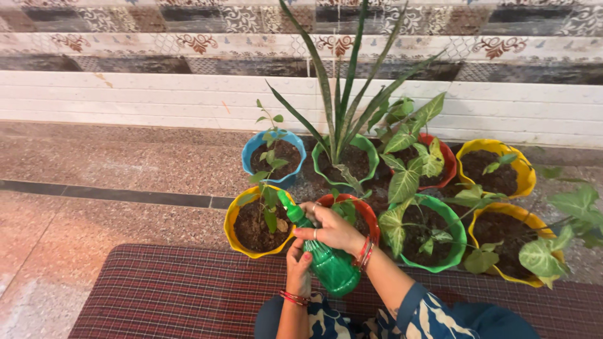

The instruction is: The person sits on a mat and uses a green spray bottle to mist several potted plants arranged on the floor. The person systematically sprays each pot, including a tall snake plant and smaller leafy plants in colorful containers.

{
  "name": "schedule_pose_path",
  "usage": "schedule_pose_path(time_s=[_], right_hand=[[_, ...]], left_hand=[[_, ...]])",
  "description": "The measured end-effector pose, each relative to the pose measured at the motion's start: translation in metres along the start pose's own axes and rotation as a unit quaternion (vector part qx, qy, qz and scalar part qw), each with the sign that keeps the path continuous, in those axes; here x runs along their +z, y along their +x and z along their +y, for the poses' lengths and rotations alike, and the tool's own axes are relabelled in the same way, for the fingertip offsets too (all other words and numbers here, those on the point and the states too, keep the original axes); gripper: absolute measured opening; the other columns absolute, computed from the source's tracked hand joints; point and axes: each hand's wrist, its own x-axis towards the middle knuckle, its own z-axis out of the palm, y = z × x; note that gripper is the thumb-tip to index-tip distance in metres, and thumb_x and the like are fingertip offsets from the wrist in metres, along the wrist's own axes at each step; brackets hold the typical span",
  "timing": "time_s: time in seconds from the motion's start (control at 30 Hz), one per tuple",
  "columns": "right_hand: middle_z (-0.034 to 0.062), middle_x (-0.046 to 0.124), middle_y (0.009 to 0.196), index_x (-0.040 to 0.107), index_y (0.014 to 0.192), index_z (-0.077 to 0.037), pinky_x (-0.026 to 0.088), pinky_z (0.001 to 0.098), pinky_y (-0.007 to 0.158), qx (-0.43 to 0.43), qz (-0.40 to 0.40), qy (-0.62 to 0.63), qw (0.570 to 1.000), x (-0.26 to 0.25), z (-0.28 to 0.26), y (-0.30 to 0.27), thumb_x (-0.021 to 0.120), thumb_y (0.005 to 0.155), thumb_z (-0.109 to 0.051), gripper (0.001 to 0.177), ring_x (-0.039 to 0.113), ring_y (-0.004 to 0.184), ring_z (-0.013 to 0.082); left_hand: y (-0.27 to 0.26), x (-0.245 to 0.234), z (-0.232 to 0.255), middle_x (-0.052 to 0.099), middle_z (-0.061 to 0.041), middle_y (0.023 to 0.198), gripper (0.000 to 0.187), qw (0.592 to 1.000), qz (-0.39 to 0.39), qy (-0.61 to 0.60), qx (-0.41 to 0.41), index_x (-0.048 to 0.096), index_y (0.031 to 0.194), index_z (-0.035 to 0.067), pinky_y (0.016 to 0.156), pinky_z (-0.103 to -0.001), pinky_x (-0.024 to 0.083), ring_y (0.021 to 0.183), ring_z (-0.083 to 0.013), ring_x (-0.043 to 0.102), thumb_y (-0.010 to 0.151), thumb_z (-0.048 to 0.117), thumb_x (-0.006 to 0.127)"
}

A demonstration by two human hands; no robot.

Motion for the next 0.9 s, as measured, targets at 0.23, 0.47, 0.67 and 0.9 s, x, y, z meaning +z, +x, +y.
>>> schedule_pose_path(time_s=[0.23,0.47,0.67,0.9], right_hand=[[0.0019,0.072,0.103,0.067,0.118,-0.006,0.059,0.0305,0.071,0.153,0.044,0.182,0.970,-0.007,0.007,0.037,0.074,0.088,-0.020,0.034,0.070,0.082,0.0131],[0.0074,0.070,0.100,0.067,0.112,0.002,0.060,0.0324,0.073,0.146,0.060,0.263,0.952,-0.025,-0.008,0.071,0.072,0.096,-0.021,0.029,0.073,0.087,0.0176],[0.0025,0.072,0.099,0.070,0.113,-0.003,0.060,0.0294,0.072,0.166,0.012,0.232,0.958,-0.011,-0.032,0.085,0.070,0.092,-0.023,0.029,0.070,0.082,0.0144],[0.0059,0.072,0.098,0.069,0.111,0.001,0.059,0.0300,0.070,0.195,-0.025,0.188,0.962,0.007,-0.040,0.105,0.073,0.092,-0.021,0.029,0.072,0.083,0.0154]], left_hand=[[0.008,0.013,0.017,0.064,-0.009,0.131,0.096,0.998,0.009,-0.062,0.019,0.048,0.144,-0.003,0.101,-0.038,0.052,0.118,-0.0199,0.063,0.076,0.053,0.087],[0.001,0.053,0.064,0.059,-0.009,0.142,0.099,0.989,-0.063,-0.134,0.001,0.045,0.149,0.002,0.106,-0.042,0.050,0.127,-0.0232,0.060,0.073,0.050,0.088],[0.002,0.057,0.069,0.057,-0.010,0.143,0.098,0.979,-0.080,-0.185,0.018,0.043,0.152,0.005,0.109,-0.046,0.049,0.129,-0.0263,0.058,0.075,0.044,0.090],[0.005,0.044,0.062,0.057,-0.008,0.140,0.094,0.971,-0.041,-0.235,0.027,0.042,0.150,0.012,0.110,-0.049,0.048,0.128,-0.0282,0.058,0.075,0.037,0.092]])
